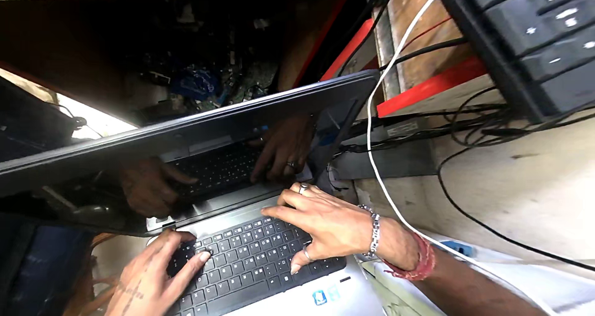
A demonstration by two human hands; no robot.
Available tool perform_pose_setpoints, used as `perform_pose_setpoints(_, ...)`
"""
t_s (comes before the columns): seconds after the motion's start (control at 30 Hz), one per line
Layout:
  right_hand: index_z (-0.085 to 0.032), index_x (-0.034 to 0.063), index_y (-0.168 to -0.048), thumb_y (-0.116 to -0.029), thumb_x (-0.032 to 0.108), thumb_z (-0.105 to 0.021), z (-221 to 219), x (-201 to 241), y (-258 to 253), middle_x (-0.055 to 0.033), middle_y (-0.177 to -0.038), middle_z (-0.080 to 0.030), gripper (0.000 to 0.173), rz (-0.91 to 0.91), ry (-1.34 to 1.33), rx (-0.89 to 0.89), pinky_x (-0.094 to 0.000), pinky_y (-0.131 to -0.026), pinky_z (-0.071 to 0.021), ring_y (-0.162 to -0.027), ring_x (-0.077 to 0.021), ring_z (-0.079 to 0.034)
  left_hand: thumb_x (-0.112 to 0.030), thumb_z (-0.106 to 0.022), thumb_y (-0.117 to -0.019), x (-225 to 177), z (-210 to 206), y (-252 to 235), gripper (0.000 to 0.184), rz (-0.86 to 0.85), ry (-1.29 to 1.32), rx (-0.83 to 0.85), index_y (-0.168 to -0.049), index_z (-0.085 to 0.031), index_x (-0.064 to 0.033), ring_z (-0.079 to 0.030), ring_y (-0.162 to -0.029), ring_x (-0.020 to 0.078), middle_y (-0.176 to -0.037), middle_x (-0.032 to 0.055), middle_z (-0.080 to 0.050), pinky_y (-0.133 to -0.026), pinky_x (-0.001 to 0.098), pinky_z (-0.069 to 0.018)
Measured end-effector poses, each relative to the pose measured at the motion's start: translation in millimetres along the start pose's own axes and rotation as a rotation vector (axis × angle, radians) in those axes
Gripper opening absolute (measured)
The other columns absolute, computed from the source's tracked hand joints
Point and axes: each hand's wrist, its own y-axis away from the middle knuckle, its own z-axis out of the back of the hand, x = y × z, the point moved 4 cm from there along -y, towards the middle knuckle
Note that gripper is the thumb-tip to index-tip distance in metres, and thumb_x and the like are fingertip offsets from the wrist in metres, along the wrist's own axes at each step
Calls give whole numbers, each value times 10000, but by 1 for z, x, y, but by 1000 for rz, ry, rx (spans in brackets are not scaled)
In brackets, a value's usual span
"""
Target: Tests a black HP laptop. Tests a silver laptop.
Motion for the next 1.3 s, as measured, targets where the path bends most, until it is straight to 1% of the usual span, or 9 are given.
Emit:
perform_pose_setpoints(0.17, -590, 192, -1424, -716, 671, -793, 0, 1, 3, -58, -1118, -635, 879, -29, -14, 13, -449, -890, -493, -1053, -252, -600, -569, -543, -958, -5, 4, 0, 597, 13, 6, 25, -1100, -698, -10, -688, -891, 320, -997, 176, -696, -743, 539, -541)
perform_pose_setpoints(0.3, -599, 163, -1407, -864, 611, -705, 8, -7, 6, -79, -1161, -658, 712, -133, -103, 55, -485, -892, -521, -1050, -251, -641, -608, -513, -961, 2, 2, -4, 624, 66, 70, 107, -1085, -715, -30, -691, -914, 306, -1000, 157, -710, -776, 567, -532)
perform_pose_setpoints(0.5, -666, 124, -1309, -988, 405, -646, 11, -21, 11, -59, -1070, -695, 426, -194, -277, -61, -424, -814, -571, -937, -185, -678, -652, -455, -955, 20, -8, -19, 560, 152, 154, 138, -950, -714, -156, -650, -743, 137, -783, -13, -664, -676, 459, -526)
perform_pose_setpoints(0.6, -679, 167, -1310, -1008, 419, -609, 7, -24, 11, -29, -1114, -679, 399, -217, -235, -64, -407, -838, -567, -988, -157, -669, -645, -443, -959, 18, -5, -29, 529, 180, 164, 135, -866, -692, -188, -615, -674, 83, -716, -60, -617, -618, 375, -512)
perform_pose_setpoints(0.67, -667, 177, -1324, -995, 469, -608, 4, -24, 11, -27, -1151, -669, 444, -215, -221, -58, -410, -874, -553, -1040, -161, -653, -627, -450, -961, 16, -5, -29, 507, 172, 143, 110, -844, -684, -193, -606, -653, 76, -697, -65, -606, -595, 358, -508)
perform_pose_setpoints(0.77, -628, 166, -1381, -926, 545, -675, 5, -21, 13, -52, -1221, -645, 594, -234, -217, -30, -440, -940, -527, -1127, -207, -620, -622, -432, -973, 13, -6, -23, 556, 125, 70, 23, -868, -694, -143, -617, -662, 141, -696, -17, -614, -598, 436, -502)
perform_pose_setpoints(0.97, -573, 178, -1443, -774, 622, -786, 5, -10, 19, -45, -1210, -623, 831, -200, -89, -66, -411, -925, -511, -1122, -225, -589, -560, -418, -1011, 3, -2, -13, 565, 17, -56, -116, -883, -701, -88, -645, -666, 213, -725, 53, -651, -582, 470, -497)
perform_pose_setpoints(1.2, -551, 195, -1460, -789, 633, -775, 4, -1, 20, -61, -1208, -618, 831, -214, -18, 49, -424, -891, -527, -1083, -236, -614, -548, -373, -1035, 3, -8, -9, 601, -63, -115, -99, -878, -707, -73, -675, -680, 252, -745, 89, -676, -570, 468, -515)
perform_pose_setpoints(1.3, -558, 192, -1456, -785, 601, -795, 5, -2, 24, -81, -1237, -632, 821, -222, -28, 58, -484, -895, -541, -1106, -277, -629, -522, -410, -1031, 1, -14, -11, 553, -71, -117, -95, -899, -734, -94, -708, -745, 229, -795, 65, -705, -640, 469, -570)
